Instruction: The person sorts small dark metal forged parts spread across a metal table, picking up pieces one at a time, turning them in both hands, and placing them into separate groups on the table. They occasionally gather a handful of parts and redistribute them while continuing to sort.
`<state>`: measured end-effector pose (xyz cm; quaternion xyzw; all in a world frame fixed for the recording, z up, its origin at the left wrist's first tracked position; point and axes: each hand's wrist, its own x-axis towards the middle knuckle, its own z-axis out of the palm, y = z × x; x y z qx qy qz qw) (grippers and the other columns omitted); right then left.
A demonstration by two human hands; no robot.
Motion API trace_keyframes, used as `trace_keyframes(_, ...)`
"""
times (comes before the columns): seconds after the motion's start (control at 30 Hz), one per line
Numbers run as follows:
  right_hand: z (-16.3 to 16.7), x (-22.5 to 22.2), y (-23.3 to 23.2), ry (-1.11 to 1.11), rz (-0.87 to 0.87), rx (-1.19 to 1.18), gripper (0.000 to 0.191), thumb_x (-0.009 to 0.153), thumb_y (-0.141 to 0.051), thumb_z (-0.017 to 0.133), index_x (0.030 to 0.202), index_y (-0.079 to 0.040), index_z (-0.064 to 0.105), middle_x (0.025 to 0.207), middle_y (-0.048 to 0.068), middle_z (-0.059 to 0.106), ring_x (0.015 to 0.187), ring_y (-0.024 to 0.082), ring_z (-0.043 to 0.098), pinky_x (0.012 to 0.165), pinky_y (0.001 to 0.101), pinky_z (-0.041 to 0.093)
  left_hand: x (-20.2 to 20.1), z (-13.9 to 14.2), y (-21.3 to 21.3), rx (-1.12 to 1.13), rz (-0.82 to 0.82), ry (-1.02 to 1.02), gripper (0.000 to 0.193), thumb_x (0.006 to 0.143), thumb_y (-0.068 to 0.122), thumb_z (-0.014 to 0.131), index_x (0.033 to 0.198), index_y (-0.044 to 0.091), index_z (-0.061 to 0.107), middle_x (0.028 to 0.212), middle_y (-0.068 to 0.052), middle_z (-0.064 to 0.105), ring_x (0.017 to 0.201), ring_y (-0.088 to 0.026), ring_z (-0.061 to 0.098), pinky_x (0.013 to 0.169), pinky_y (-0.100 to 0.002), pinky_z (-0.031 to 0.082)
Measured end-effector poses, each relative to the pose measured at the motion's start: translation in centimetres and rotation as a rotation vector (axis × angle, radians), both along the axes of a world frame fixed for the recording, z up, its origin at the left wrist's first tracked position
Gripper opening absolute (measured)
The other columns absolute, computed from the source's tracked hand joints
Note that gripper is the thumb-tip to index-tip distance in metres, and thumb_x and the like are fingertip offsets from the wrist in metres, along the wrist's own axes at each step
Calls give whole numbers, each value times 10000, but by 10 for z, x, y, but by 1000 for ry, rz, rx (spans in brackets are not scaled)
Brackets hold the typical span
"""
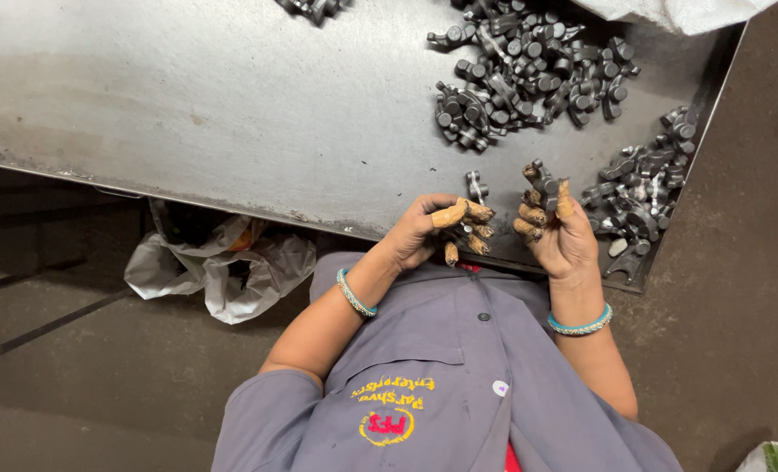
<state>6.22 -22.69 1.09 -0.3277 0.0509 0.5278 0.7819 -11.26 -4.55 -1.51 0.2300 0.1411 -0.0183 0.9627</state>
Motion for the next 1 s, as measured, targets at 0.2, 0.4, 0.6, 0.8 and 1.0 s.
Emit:
trace_keyframes(0.2,5,1,2,-81,25,-97,332,1120,-263,633,1276,27,591,1036,100,692,818,160,600,732,315,506,0,-2,-1,-33,-5,-7,504,1014,300,681,1343,-77,627,1179,-189,739,983,-243,757,700,-309,637)
trace_keyframes(0.4,32,-13,19,-590,270,-214,463,1025,-248,691,1339,76,591,1194,101,691,1021,140,681,889,276,570,5,-18,-9,-125,71,26,581,1038,363,671,1439,-45,565,1263,-155,698,1024,-215,748,789,-336,653)
trace_keyframes(0.6,22,-2,28,-175,166,-163,438,1065,-259,671,1348,75,647,958,90,725,774,148,681,658,277,561,-3,-21,-4,-135,69,-33,637,1055,453,614,1445,-48,562,1250,-181,704,947,-229,752,639,-327,629)
trace_keyframes(0.8,6,6,15,-141,94,-234,411,1049,-230,669,1341,57,629,974,78,725,811,158,698,702,308,588,-3,-14,-1,-114,37,-65,651,1054,451,601,1463,-50,528,1288,-201,690,983,-271,760,647,-329,628)
trace_keyframes(1.0,37,-7,30,-340,173,-342,385,1014,-228,660,1275,56,646,1026,70,746,841,158,703,746,286,580,-1,-16,-2,-131,43,-90,663,1078,459,597,1501,-46,521,1278,-197,691,980,-262,743,652,-338,630)
